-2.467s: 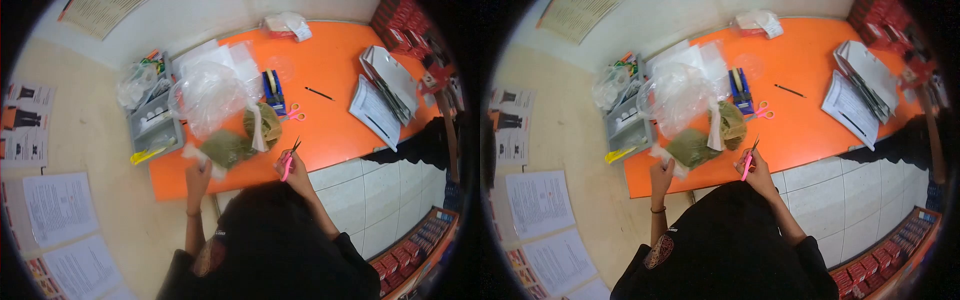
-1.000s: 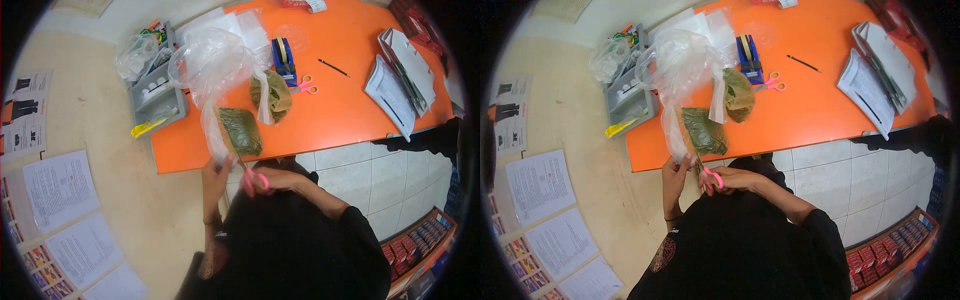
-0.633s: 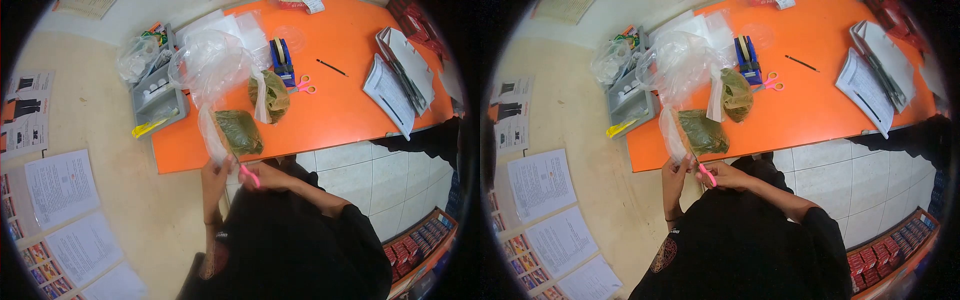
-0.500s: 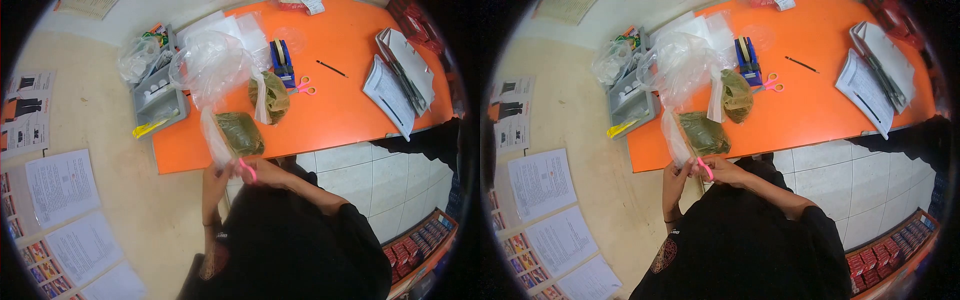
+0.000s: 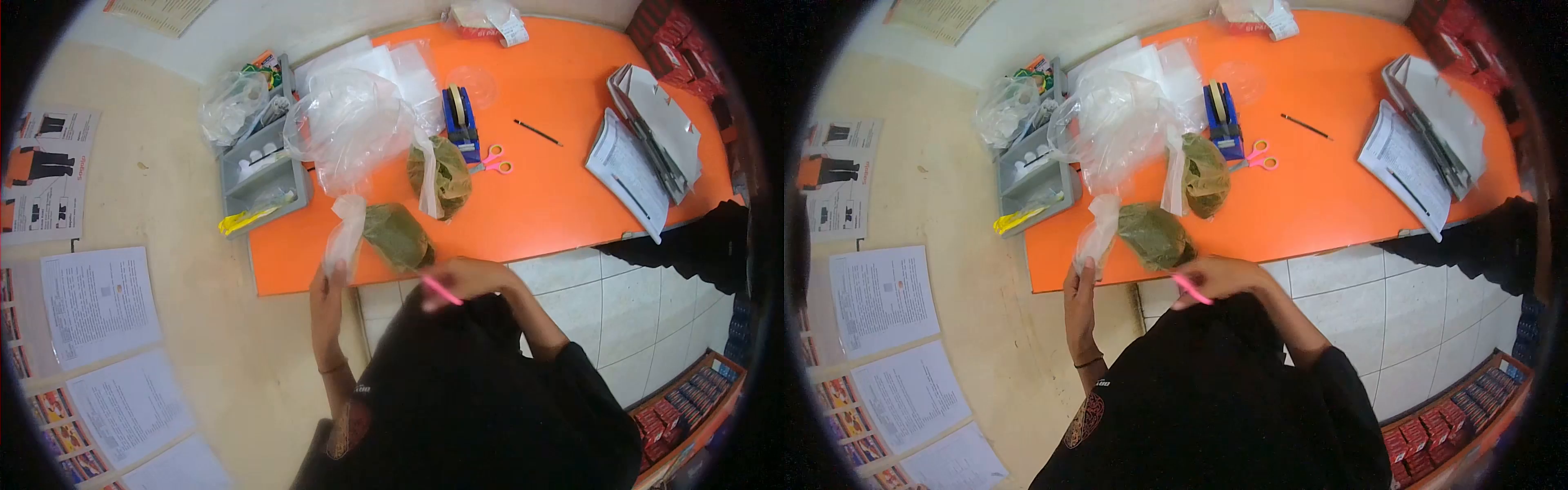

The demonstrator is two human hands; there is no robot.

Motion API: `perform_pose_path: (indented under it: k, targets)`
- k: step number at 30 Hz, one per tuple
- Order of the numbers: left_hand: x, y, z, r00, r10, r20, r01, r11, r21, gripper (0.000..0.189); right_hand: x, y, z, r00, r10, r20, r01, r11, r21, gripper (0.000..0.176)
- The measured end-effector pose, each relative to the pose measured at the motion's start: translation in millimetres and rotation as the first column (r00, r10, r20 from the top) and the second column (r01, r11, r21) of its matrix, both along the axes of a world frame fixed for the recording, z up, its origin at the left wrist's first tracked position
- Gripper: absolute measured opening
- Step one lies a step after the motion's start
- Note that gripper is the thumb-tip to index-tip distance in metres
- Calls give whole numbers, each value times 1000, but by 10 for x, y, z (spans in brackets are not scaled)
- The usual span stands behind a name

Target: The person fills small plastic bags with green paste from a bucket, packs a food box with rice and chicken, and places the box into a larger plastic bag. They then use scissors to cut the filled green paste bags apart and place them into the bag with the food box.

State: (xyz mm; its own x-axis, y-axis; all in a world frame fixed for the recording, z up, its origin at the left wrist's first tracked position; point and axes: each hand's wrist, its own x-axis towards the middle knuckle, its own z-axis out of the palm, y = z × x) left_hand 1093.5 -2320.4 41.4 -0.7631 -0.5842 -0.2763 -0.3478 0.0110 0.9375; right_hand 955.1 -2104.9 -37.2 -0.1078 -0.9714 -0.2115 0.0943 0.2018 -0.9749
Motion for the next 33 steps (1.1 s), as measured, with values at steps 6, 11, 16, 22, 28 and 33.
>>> perform_pose_path:
  k: [6, 11, 16, 22, 28, 33]
  targets:
    - [-245, -43, -193, 958, 1, -288, -64, 976, -207, 42, -492, 842, -654, 643, -256, -721, 653, 675, 343, 36]
    - [-521, -503, -360, 879, -455, -142, 245, 687, -684, 38, -781, 611, -664, 435, -182, -882, 783, 560, 270, 49]
    - [-706, -619, -318, 776, -617, -131, 420, 660, -623, 39, -913, 172, 609, 312, -485, -817, 632, 748, -203, 59]
    - [-940, -785, -208, 570, -819, 61, 477, 270, -836, 40, -1400, -472, 865, -95, 94, -991, 44, 995, 90, 51]
    - [-1157, -897, -666, 523, -852, 21, 351, 192, -916, 26, -1478, -564, 662, -242, 68, -968, -106, 990, 96, 22]
    - [-1091, -616, -775, 543, -831, -122, 158, 244, -957, 22, -1160, -284, 685, -218, -102, -971, 38, 993, -113, 16]
